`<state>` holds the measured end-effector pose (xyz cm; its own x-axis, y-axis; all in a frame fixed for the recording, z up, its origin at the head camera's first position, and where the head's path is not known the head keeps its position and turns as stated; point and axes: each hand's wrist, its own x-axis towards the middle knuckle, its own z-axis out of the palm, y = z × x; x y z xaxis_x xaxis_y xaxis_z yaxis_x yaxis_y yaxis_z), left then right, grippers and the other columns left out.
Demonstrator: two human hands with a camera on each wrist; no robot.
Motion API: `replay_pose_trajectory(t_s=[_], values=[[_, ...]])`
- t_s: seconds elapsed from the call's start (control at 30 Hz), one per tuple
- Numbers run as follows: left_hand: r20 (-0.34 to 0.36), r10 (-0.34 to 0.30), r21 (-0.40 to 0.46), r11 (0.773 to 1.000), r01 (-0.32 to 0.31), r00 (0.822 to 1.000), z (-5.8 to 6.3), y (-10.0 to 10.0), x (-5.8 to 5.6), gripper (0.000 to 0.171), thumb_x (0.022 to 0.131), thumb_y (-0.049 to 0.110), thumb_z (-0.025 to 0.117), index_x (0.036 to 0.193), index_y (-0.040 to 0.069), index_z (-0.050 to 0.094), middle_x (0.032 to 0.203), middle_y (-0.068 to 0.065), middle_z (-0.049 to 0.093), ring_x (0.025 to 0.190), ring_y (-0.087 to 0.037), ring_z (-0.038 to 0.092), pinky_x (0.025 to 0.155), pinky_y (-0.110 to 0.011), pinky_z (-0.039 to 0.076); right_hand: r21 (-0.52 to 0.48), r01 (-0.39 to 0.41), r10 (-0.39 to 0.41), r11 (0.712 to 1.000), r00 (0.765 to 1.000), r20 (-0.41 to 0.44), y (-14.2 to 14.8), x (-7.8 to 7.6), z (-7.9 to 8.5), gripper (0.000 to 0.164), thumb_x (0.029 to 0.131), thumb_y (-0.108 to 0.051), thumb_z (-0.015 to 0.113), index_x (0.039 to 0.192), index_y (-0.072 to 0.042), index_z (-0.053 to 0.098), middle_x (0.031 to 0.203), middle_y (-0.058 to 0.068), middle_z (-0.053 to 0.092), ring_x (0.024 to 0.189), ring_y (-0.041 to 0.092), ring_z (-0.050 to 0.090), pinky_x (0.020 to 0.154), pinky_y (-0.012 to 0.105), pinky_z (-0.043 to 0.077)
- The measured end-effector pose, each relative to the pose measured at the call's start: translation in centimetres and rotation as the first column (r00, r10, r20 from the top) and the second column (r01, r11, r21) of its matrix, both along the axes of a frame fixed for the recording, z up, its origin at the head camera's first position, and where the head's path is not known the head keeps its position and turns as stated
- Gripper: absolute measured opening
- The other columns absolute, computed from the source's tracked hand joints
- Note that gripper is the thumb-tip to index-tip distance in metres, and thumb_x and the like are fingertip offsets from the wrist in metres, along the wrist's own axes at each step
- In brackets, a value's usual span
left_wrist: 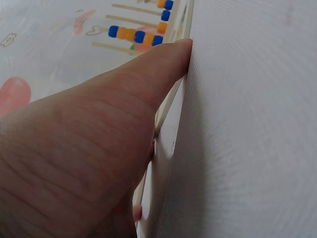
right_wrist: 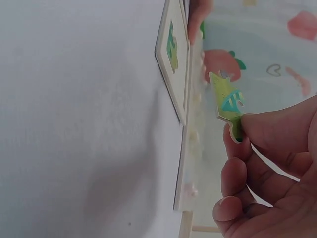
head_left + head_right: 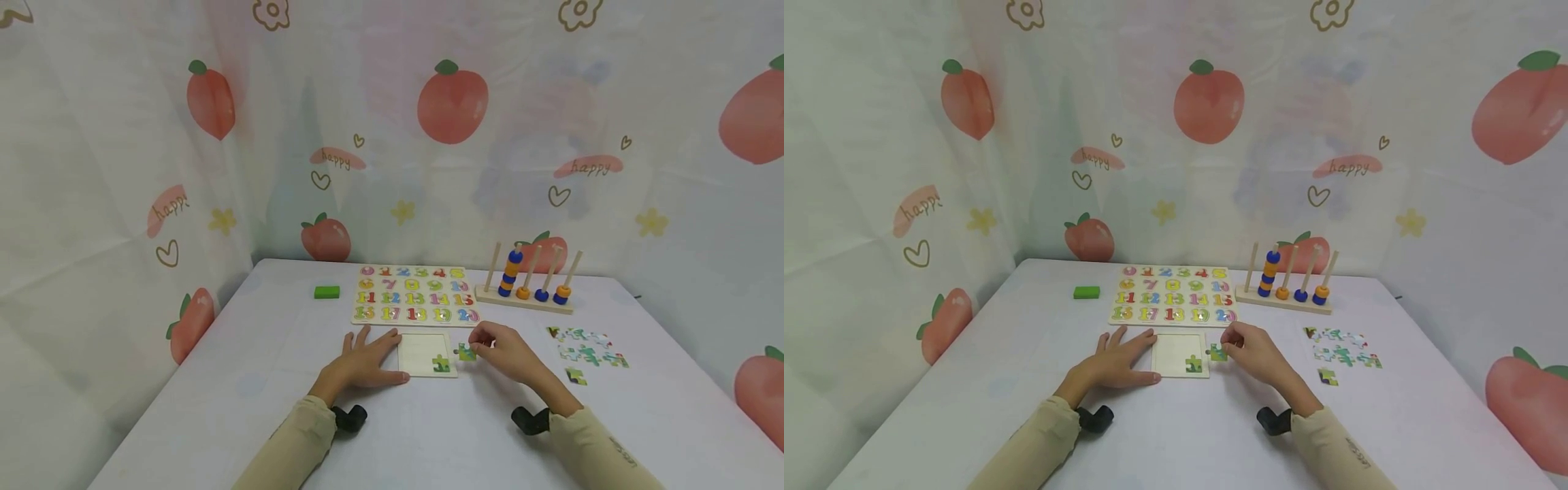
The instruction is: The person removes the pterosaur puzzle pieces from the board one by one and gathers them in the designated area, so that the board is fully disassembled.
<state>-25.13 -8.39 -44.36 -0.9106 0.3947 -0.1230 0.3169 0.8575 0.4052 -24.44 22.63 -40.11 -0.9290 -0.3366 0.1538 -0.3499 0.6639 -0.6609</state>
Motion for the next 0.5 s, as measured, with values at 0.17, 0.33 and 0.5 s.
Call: replay_pose_trajectory(t_s=[0.17,0.33,0.5], values=[[-0.008,-0.007,-0.003,1.0,0.007,1.0,-0.1,0.0,-0.1,0.09,0.093,0.07,0.068,0.167,0.027,0.04,0.176,0.008,0.027,0.163,-0.042,0.004,0.125,-0.068,-0.002,0.007,0.023,-0.023,1.0,1.0,-0.009,0.9,0.1,0.2,0.004,0.102,-0.003,0.069,0.105,-0.003,0.069,0.091,0.002,0.066,0.087,0.022,0.057,0.079,0.037,0.051],[-0.006,-0.003,-0.016,1.0,0.003,1.0,-0.2,0.0,-0.2,0.091,0.093,0.071,0.068,0.168,0.028,0.039,0.176,0.008,0.027,0.163,-0.042,0.004,0.126,-0.067,-0.001,0.006,0.037,-0.037,0.999,0.999,-0.015,1.9,0.2,0.3,0.004,0.103,-0.004,0.068,0.106,-0.002,0.069,0.093,0.002,0.067,0.087,0.022,0.057,0.077,0.034,0.052],[0.002,0.002,-0.017,1.0,-0.001,1.0,-0.2,0.0,-0.2,0.091,0.093,0.071,0.068,0.168,0.029,0.039,0.176,0.008,0.027,0.163,-0.042,0.004,0.126,-0.067,-0.002,-0.004,0.047,-0.047,0.999,0.999,-0.013,2.9,0.3,0.4,0.006,0.103,-0.004,0.068,0.108,0.0,0.068,0.094,0.003,0.067,0.087,0.022,0.057,0.073,0.031,0.051]])
